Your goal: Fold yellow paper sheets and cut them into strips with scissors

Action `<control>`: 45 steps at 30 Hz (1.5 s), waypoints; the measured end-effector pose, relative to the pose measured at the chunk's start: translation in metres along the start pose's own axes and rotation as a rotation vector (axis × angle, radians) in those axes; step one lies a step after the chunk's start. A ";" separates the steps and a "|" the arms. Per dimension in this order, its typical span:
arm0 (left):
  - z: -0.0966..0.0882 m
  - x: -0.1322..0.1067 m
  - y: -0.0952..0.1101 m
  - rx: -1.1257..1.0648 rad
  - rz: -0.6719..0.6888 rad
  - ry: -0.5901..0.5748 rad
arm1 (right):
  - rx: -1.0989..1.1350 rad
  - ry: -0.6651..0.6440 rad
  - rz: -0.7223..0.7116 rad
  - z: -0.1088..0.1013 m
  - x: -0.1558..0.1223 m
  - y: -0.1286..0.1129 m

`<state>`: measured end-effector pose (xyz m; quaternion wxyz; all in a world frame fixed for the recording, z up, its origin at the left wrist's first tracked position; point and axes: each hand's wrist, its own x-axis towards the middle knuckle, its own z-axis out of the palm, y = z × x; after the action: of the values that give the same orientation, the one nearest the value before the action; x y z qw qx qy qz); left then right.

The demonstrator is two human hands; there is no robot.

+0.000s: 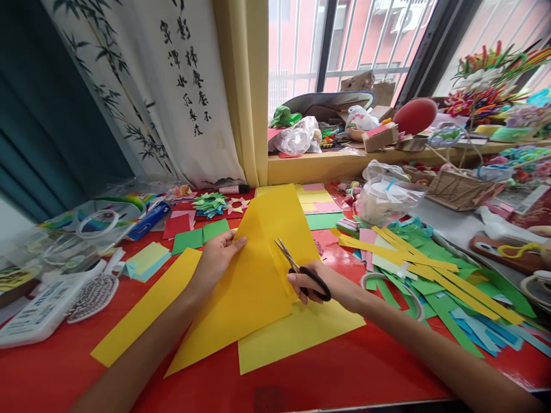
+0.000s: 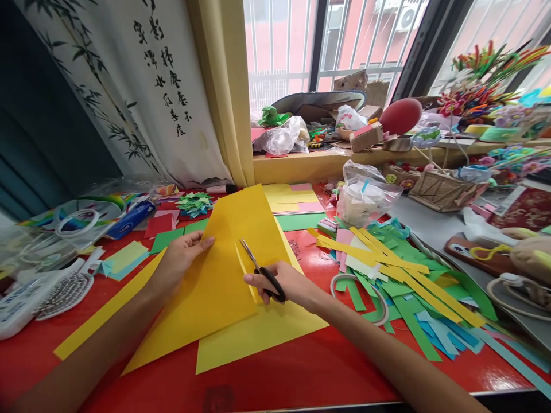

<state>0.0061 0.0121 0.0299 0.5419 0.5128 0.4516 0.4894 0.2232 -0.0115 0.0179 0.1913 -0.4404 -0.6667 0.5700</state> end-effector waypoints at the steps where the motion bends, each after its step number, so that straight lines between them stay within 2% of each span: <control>1: 0.001 -0.001 0.002 -0.009 0.005 0.002 | -0.010 -0.002 0.007 0.000 0.000 0.001; 11: 0.008 -0.011 0.010 -0.050 -0.047 0.035 | -0.039 -0.011 -0.044 0.004 0.004 0.012; 19: 0.016 -0.020 0.013 -0.037 -0.064 -0.005 | -0.011 0.061 0.009 0.012 0.004 0.011; 25: 0.017 -0.024 0.010 -0.009 -0.047 -0.035 | 0.024 0.086 -0.015 0.014 0.002 0.012; 29: 0.019 -0.026 0.007 -0.012 -0.082 -0.064 | 0.077 0.113 -0.002 0.017 0.002 0.012; 40: 0.021 -0.027 0.004 -0.034 -0.107 -0.048 | 0.173 0.168 -0.005 0.025 0.001 0.013; 45: 0.019 -0.028 0.003 -0.047 -0.107 -0.059 | 0.224 0.155 -0.030 0.026 0.000 0.014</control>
<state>0.0220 -0.0176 0.0339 0.5922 0.4892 0.4504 0.4551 0.2089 -0.0279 -0.0027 0.2985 -0.4489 -0.5887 0.6023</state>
